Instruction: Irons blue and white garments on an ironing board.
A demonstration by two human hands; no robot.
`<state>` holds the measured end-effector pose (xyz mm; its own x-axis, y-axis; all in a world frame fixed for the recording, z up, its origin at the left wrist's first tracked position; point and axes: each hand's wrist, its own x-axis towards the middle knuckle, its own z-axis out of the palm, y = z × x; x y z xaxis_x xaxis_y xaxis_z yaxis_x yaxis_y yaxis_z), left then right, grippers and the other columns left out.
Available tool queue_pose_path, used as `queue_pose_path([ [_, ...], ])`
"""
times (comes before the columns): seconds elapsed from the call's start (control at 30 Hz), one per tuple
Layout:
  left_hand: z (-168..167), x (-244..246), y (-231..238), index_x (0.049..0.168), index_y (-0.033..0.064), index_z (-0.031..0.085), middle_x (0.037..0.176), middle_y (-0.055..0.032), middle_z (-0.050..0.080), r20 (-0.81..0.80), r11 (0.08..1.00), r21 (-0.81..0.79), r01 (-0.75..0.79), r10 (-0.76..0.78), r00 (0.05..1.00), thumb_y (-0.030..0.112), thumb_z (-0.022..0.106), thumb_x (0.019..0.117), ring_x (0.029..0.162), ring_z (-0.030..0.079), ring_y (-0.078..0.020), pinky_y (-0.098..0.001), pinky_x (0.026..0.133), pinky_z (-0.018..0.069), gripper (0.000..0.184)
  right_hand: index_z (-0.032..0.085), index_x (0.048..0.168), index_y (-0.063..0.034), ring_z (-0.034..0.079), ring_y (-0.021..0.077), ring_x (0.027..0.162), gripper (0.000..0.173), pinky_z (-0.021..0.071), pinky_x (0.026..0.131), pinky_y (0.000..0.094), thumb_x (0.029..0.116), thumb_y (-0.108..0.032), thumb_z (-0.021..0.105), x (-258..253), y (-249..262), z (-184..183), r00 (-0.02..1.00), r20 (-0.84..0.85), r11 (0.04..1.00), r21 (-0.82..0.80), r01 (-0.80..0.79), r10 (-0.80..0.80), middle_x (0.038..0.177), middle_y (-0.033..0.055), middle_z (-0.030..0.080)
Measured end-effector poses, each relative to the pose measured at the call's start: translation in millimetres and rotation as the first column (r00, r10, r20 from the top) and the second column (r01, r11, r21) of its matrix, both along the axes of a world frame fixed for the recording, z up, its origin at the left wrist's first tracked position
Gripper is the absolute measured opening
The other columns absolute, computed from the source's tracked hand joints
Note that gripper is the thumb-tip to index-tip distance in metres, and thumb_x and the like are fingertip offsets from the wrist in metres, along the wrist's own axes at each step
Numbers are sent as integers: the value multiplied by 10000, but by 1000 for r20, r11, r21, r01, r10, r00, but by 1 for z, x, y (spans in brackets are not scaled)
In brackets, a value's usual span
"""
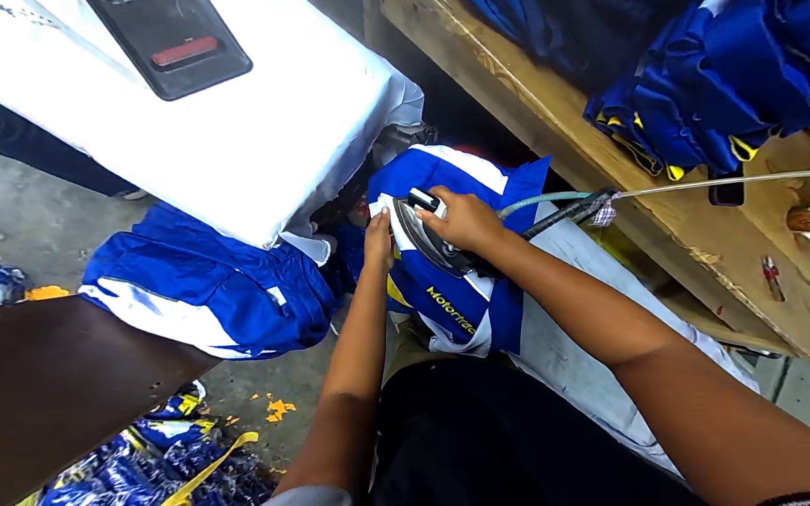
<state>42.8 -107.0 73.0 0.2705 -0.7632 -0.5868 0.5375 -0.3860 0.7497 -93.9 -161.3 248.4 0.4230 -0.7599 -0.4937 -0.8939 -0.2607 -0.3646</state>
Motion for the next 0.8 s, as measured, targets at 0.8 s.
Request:
queue_pose_path([
  [0.8,-14,49,-4,1056,60,554,856,1,560,49,989,16,144,-145,988,190,498,1088,742,559,-70,-244,721,501,145,577,1430,-116,706,436,968,548,531,809,644,1036,-496,556,-19,-7,-3,995,-9,994,-21,-104,104,1033,226,725],
])
